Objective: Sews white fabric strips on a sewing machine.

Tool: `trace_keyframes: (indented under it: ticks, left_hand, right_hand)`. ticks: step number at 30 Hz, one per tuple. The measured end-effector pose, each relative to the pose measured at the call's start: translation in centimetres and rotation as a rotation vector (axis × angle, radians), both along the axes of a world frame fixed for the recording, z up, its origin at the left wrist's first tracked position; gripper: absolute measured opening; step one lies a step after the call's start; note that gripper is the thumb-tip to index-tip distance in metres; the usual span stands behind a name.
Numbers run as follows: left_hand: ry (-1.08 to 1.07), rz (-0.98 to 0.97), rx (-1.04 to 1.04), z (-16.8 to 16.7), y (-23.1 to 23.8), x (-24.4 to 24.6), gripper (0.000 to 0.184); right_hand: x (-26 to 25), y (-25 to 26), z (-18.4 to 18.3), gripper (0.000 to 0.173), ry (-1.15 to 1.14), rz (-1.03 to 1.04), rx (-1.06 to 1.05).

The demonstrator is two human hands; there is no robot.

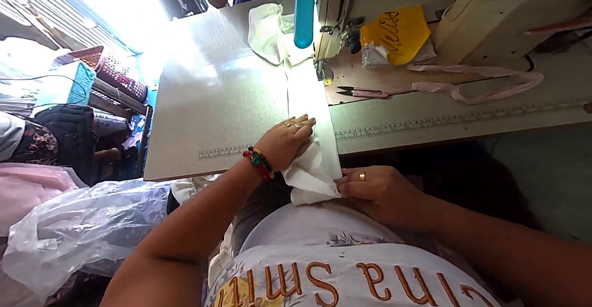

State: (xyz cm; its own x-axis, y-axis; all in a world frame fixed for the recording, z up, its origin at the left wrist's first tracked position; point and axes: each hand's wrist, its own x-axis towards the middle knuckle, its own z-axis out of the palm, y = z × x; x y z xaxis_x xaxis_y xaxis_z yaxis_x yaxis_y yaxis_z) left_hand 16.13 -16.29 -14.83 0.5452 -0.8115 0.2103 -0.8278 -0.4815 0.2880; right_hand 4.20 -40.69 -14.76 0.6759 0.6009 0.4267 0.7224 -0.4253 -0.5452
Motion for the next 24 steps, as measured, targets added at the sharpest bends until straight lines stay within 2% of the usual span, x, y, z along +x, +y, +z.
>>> trace_keyframes:
  ticks: [6, 13, 17, 20, 24]
  left_hand:
    - [0.015, -0.039, 0.036, 0.0, -0.5, 5.5, 0.031]
    - [0.001, 0.008, 0.135, 0.0, -1.1, 10.9, 0.035]
    - [-0.087, 0.050, 0.199, -0.2, -1.5, 13.1, 0.032]
    - [-0.129, 0.119, 0.070, -0.5, -0.9, 13.7, 0.027]
    - [-0.061, 0.367, -0.232, 1.5, 1.1, 10.9, 0.023]
  right_hand:
    - [4.4, -0.6, -0.5, 0.024, -0.052, -0.038, -0.050]
    - [9.8, -0.6, -1.1, 0.022, -0.146, -0.059, -0.034]
    - [12.5, -0.2, -1.6, 0.022, -0.198, -0.138, -0.060]
    - [14.4, 0.1, -1.8, 0.018, -0.085, -0.205, -0.036]
    - [15.1, 0.5, -2.1, 0.023, -0.051, -0.281, -0.026]
